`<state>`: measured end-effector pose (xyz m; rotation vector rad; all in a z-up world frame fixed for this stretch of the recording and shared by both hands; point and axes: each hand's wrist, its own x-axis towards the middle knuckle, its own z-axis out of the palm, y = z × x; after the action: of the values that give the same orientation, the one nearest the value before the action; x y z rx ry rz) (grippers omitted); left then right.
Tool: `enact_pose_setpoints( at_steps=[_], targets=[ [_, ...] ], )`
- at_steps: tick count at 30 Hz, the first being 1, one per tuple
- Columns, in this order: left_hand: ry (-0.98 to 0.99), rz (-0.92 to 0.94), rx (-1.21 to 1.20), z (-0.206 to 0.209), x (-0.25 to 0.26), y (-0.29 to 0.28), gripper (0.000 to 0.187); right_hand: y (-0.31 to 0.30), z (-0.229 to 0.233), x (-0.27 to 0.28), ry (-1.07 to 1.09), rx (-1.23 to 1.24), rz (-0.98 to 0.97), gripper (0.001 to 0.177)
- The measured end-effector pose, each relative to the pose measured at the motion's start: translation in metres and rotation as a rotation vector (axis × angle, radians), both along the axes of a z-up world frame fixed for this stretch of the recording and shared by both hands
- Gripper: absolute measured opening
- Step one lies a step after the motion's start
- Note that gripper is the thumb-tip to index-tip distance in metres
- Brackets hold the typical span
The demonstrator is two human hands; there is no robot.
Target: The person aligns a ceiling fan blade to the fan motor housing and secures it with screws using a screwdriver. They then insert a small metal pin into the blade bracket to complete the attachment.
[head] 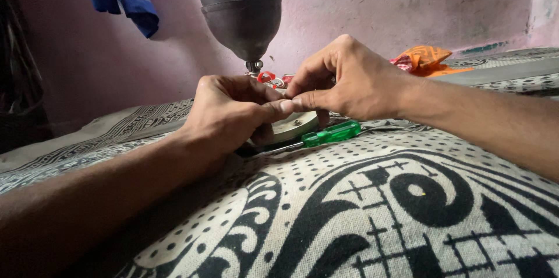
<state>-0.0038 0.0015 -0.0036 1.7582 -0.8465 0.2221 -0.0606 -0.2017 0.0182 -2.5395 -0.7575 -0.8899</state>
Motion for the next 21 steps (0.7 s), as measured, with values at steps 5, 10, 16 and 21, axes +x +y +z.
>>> enact_pose_setpoints(
  at_steps=[5, 10, 16, 21],
  targets=[
    [0.028, -0.011, -0.022, 0.0011, 0.0009, -0.0003, 0.017, -0.0015, 0.0008, 0.004, -0.03, -0.053, 0.058, 0.017],
    [0.037, -0.025, -0.02, 0.002, 0.003, -0.0015, 0.019, 0.0004, 0.0009, 0.0015, 0.029, 0.009, 0.04, 0.019],
    [0.067, -0.006, -0.038, 0.0, 0.0017, -0.0012, 0.022, 0.0071, 0.0011, -0.0036, 0.16, 0.113, -0.003, 0.023],
    [0.082, 0.021, -0.006, 0.0053, -0.0043, -0.0028, 0.021, 0.0076, 0.0026, -0.0049, 0.082, 0.121, -0.012, 0.028]
  ],
)
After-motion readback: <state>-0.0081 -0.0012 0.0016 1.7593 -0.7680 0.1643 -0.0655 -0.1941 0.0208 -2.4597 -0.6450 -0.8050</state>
